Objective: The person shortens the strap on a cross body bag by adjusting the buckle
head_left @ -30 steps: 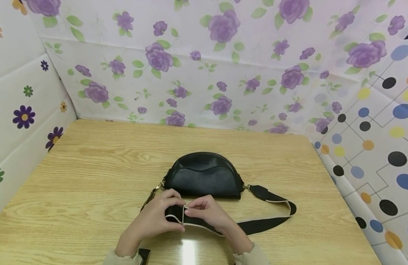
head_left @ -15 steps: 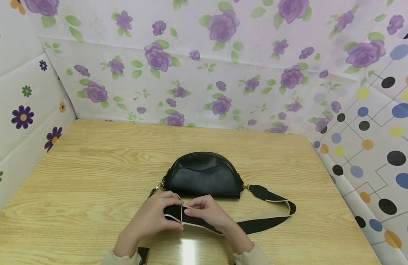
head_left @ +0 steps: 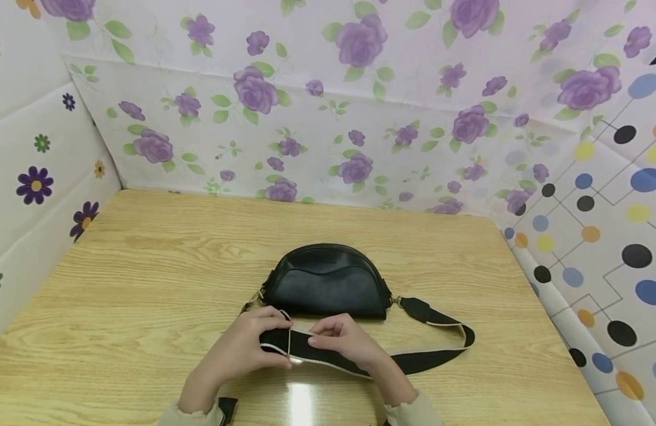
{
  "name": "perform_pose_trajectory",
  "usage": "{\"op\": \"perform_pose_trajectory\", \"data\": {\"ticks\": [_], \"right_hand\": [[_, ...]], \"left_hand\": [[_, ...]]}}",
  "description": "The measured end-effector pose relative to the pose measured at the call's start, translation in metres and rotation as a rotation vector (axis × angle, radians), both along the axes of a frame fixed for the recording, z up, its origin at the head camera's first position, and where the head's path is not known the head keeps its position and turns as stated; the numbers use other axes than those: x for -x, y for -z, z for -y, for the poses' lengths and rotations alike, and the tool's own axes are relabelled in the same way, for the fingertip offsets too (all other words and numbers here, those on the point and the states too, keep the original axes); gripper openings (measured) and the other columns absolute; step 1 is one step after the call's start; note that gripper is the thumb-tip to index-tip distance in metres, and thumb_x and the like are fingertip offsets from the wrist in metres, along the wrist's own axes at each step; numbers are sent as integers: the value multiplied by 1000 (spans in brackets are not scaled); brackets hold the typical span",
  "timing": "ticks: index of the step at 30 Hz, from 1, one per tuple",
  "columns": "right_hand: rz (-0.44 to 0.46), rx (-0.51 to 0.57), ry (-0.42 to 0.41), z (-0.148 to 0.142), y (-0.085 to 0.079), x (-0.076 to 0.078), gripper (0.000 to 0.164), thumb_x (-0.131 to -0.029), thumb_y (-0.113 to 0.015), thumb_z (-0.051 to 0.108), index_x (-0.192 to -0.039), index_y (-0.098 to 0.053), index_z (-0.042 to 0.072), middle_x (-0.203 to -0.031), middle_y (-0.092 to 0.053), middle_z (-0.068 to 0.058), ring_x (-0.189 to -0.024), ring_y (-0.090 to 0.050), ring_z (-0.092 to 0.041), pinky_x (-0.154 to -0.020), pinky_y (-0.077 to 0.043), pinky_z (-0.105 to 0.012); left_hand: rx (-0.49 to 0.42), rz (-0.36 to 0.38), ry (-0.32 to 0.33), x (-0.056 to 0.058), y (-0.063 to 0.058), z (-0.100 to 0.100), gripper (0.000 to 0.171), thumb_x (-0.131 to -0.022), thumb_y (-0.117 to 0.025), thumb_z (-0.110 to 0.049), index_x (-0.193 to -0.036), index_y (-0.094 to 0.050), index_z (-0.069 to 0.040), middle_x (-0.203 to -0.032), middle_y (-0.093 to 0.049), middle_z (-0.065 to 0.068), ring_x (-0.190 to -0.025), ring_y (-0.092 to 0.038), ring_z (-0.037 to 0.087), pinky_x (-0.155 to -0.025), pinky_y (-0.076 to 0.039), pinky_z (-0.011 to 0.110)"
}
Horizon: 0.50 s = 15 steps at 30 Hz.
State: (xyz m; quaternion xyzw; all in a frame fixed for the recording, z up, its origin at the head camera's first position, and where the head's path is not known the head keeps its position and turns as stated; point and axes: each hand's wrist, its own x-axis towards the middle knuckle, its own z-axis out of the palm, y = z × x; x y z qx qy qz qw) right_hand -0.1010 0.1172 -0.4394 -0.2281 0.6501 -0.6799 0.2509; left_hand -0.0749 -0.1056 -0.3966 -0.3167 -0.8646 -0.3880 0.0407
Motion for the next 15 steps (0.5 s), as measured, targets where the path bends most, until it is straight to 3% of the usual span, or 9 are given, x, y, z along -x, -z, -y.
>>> {"op": "perform_pose_trajectory", "data": {"ticks": [5,15], "right_hand": [[-5,23,0,3,-1,-1,28,-83,-59,2,-92,-53,-24,-77,-64,7,-71,-57,-4,-66,-46,-21],[-9,60,19,13,-1,-4,28,-82,-60,1,-91,-53,-25,-76,-64,6,-69,-57,-4,-64,-46,-20]], "left_hand": [[39,20,-28,-1,-1,1,53,-59,-79,-38,-98,-67,-5,-96,-57,-7,-88,-53,12,-77,-44,32],[28,57,-5,-2,-3,0,49,-58,-82,-27,-98,-66,-5,-94,-56,-7,-87,-52,12,-77,-44,32]]}}
